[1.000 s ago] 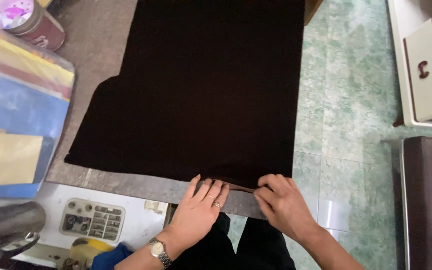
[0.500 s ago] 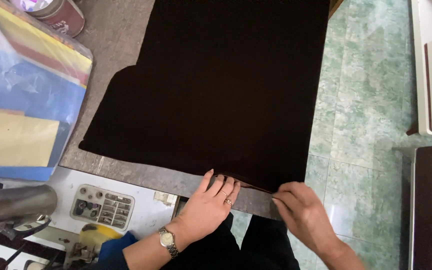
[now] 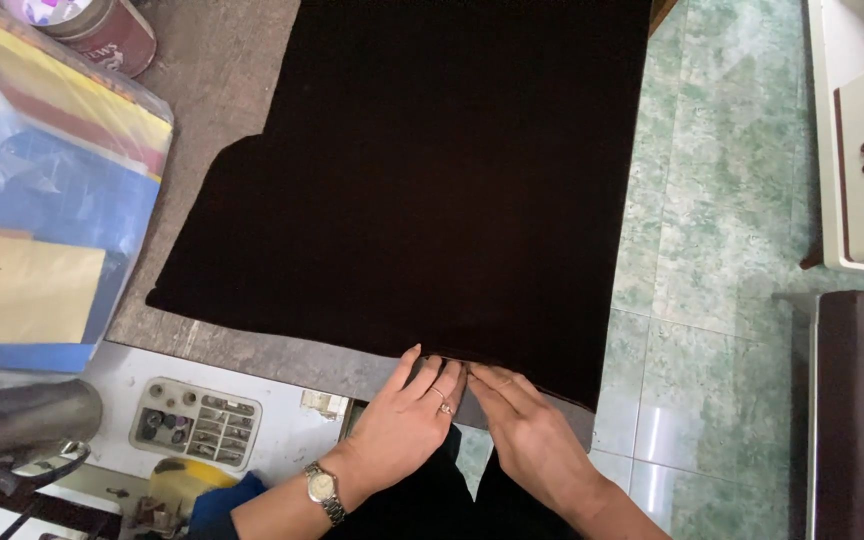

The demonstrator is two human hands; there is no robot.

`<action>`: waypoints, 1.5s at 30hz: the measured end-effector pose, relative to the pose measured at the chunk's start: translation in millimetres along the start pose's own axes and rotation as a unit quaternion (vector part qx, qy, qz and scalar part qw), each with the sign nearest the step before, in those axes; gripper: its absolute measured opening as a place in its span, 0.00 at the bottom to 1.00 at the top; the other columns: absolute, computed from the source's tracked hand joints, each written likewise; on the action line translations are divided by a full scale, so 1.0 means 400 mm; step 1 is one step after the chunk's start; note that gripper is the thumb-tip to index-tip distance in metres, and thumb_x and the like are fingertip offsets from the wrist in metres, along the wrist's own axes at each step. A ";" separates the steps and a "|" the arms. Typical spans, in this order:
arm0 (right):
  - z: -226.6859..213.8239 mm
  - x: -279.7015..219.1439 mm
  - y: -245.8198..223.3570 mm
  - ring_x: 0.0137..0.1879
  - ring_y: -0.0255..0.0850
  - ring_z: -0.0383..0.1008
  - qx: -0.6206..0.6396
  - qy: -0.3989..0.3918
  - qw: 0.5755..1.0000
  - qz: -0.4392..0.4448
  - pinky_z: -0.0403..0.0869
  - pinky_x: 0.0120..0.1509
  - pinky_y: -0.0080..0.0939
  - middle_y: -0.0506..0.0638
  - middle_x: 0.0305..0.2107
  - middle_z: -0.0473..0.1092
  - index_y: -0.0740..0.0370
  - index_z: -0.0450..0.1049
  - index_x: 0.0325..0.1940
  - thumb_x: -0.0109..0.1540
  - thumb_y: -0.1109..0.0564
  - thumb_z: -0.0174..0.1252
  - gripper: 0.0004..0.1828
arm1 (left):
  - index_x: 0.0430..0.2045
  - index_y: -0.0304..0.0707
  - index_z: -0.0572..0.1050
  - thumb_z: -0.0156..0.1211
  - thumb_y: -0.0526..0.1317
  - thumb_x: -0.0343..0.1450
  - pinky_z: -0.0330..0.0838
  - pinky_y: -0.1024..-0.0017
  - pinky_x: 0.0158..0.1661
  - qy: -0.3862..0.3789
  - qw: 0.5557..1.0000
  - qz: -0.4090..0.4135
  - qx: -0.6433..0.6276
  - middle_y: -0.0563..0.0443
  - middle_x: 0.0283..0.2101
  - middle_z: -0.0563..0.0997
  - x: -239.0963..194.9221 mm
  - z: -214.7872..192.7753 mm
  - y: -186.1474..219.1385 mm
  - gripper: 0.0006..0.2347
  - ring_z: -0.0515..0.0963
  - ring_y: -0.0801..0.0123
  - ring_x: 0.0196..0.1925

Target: Smoothing and aligning a large piece of dark velvet fabric on a cutting table to prepare it for marking or cutting.

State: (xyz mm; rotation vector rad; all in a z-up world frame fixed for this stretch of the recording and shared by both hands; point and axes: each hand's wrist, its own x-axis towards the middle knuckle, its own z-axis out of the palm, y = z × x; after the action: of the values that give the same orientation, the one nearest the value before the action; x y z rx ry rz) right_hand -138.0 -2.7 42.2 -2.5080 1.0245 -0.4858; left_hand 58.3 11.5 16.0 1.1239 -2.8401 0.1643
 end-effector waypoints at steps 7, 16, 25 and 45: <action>0.033 0.005 0.003 0.63 0.54 0.64 0.054 0.017 0.998 0.003 0.65 0.69 0.47 0.63 0.56 0.65 0.75 0.66 0.56 0.61 0.70 0.45 0.18 | 0.54 0.28 0.69 0.48 0.35 0.68 0.60 0.54 0.59 0.012 0.998 -0.057 0.002 0.39 0.56 0.70 -0.023 0.018 -0.009 0.19 0.69 0.54 0.55; 0.017 0.025 0.002 0.54 0.49 0.67 0.041 0.001 0.999 0.001 0.70 0.62 0.41 0.59 0.49 0.66 0.74 0.69 0.51 0.60 0.69 0.50 0.15 | 0.50 0.33 0.72 0.51 0.36 0.64 0.62 0.52 0.56 0.037 0.988 -0.149 0.009 0.42 0.50 0.73 -0.089 0.022 -0.069 0.19 0.71 0.56 0.51; 0.039 0.040 -0.011 0.59 0.50 0.66 -0.048 -0.017 0.998 -0.040 0.66 0.65 0.43 0.62 0.56 0.64 0.71 0.70 0.51 0.59 0.62 0.55 0.17 | 0.52 0.29 0.70 0.54 0.39 0.67 0.55 0.50 0.63 0.041 0.991 -0.126 -0.034 0.39 0.56 0.71 -0.109 -0.004 -0.074 0.20 0.69 0.53 0.57; 0.050 0.118 -0.007 0.36 0.44 0.66 0.035 0.041 0.998 0.040 0.71 0.39 0.41 0.51 0.37 0.64 0.66 0.71 0.40 0.57 0.70 0.51 0.08 | 0.50 0.29 0.71 0.49 0.36 0.69 0.60 0.53 0.61 0.069 0.988 -0.132 -0.052 0.41 0.47 0.73 -0.105 -0.012 -0.074 0.16 0.71 0.53 0.53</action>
State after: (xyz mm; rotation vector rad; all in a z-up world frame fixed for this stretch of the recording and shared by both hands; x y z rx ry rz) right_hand -95.5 -30.5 34.2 -2.3930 1.1130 -0.5949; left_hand 109.5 19.1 18.1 1.3914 -2.5201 0.0723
